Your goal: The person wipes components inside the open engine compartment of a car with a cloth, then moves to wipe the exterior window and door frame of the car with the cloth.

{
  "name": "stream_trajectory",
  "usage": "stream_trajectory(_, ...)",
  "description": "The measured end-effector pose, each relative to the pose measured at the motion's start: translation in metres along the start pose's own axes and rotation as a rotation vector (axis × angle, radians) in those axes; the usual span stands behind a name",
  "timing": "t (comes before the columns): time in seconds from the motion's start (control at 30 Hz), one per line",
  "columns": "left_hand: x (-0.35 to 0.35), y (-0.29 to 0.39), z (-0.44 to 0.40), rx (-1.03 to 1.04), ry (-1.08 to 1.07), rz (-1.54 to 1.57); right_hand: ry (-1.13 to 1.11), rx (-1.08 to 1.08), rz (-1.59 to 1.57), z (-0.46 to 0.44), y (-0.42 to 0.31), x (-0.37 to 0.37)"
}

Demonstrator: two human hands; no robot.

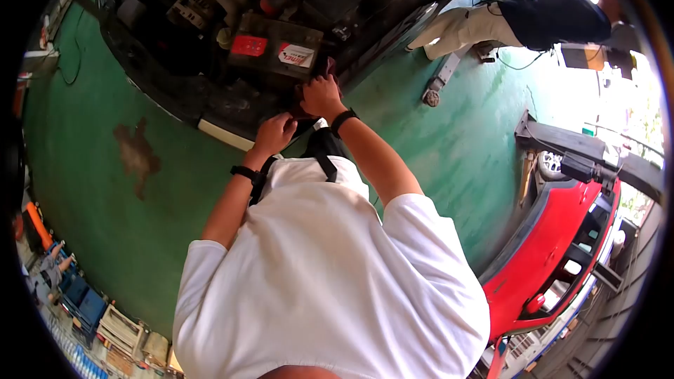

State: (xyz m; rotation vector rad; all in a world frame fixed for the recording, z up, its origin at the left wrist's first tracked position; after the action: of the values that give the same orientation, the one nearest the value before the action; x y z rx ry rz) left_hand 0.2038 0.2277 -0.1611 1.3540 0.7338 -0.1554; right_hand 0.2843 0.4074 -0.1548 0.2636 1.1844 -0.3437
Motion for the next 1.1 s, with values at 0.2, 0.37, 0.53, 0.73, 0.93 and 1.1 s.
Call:
stream_trajectory(0.2,-0.046,-0.036,0.045,0.027,-0.241,0.191,-0.026,0.097,0.099,0.012,-0.045,0.005)
stream_trajectory(0.37,-0.062,-0.073,0.064,-0.091,-0.277,0.412,-0.022,0.056,-0.185,0.016,-0.088,0.017)
stream_trajectory(0.53,-0.072,-0.088,0.065,-0.353,-0.056,0.681,0.036,0.022,-0.273,0.025,-0.106,0.017)
stream_trajectory(0.73,-0.058,-0.078,0.046,-0.404,-0.033,0.700,-0.044,0.079,-0.481,0.013,-0.091,0.024)
stream_trajectory(0.93,-0.037,-0.116,0.039,-0.192,-0.036,0.233,0.151,-0.012,-0.407,0.012,-0.113,0.034)
stream_trajectory(1.1,-0.042,-0.089,0.026,-0.314,-0.163,0.170,0.148,-0.061,-0.378,0.011,-0.112,0.036)
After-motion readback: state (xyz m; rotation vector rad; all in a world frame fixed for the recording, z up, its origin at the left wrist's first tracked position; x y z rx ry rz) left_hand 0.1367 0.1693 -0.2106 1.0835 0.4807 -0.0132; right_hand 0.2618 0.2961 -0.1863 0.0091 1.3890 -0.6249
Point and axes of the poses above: each hand's wrist, its own z-axis away from the middle knuckle, its own x-axis out of the palm, y = z × x, the point moved 1 cm from there along -z, towards the middle knuckle, and after that the axes turned 3 degrees about z, right-handed, at the moved point
